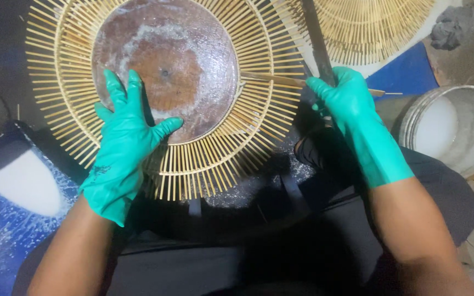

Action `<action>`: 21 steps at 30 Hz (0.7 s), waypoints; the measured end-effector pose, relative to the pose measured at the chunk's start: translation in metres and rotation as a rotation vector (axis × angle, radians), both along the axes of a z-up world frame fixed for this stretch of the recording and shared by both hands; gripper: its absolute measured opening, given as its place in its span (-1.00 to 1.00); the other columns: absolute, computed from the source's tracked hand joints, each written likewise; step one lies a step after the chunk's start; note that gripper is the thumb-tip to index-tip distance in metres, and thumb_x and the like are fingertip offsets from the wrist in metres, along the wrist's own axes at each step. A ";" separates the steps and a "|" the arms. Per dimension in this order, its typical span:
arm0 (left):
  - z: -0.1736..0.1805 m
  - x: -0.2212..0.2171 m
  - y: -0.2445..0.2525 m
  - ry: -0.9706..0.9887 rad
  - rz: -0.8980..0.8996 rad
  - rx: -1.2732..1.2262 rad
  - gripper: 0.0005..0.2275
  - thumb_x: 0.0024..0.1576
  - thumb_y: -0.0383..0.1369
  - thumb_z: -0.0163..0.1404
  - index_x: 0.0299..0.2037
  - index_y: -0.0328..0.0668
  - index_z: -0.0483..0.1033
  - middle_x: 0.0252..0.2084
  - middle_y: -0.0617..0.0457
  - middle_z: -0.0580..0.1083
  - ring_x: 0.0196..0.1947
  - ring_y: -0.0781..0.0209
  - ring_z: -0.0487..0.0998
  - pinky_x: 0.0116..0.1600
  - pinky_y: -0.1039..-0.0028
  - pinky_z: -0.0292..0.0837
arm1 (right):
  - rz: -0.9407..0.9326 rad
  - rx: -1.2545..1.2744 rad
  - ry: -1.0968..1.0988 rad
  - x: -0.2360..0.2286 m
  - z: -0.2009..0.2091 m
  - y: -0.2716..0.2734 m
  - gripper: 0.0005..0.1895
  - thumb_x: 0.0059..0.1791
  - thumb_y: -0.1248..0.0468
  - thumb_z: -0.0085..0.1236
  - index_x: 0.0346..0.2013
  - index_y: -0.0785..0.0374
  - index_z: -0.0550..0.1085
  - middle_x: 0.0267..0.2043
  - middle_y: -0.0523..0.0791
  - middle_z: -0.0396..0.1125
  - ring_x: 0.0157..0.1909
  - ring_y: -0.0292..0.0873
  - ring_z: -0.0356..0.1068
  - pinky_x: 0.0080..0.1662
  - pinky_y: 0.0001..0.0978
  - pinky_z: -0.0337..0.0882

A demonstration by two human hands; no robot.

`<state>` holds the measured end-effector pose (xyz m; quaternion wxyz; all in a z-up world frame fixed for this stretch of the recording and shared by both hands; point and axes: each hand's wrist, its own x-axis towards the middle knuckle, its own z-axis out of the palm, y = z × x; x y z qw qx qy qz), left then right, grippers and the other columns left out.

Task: The recorder uses a brush to apply a liquid substance, likely glue or sealant, to the outer edges and inner slots of a circular bamboo-slat frame.

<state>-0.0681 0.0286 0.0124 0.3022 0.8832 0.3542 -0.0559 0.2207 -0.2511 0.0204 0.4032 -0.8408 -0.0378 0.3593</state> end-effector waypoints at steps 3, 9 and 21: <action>0.003 0.004 0.000 0.028 0.015 -0.001 0.08 -0.06 0.07 0.32 0.56 -0.15 -0.14 0.56 -0.44 -0.35 0.47 -0.76 -0.31 0.45 -0.38 -0.38 | 0.011 -0.013 0.004 -0.002 0.005 0.001 -0.77 0.04 0.18 0.24 -0.15 0.30 0.53 -0.46 -0.17 0.41 -0.57 -0.34 0.32 -0.57 -0.45 0.26; -0.017 -0.008 0.015 -0.069 -0.057 0.050 0.06 -0.05 0.03 0.32 0.56 -0.15 -0.11 0.56 -0.46 -0.33 0.53 -0.68 -0.31 0.46 -0.38 -0.45 | 0.023 -0.043 0.014 0.001 0.018 0.002 -0.78 0.04 0.19 0.24 -0.17 0.30 0.54 -0.51 -0.13 0.37 -0.60 -0.30 0.28 -0.59 -0.42 0.24; 0.017 0.005 -0.007 -0.028 0.014 -0.023 0.01 -0.03 0.03 0.29 0.53 -0.21 -0.08 0.54 -0.45 -0.34 0.50 -0.61 -0.32 0.45 -0.31 -0.53 | -0.020 0.039 0.044 -0.002 0.004 0.005 -0.80 0.03 0.24 0.25 -0.18 0.32 0.52 -0.51 -0.13 0.37 -0.60 -0.29 0.27 -0.58 -0.39 0.22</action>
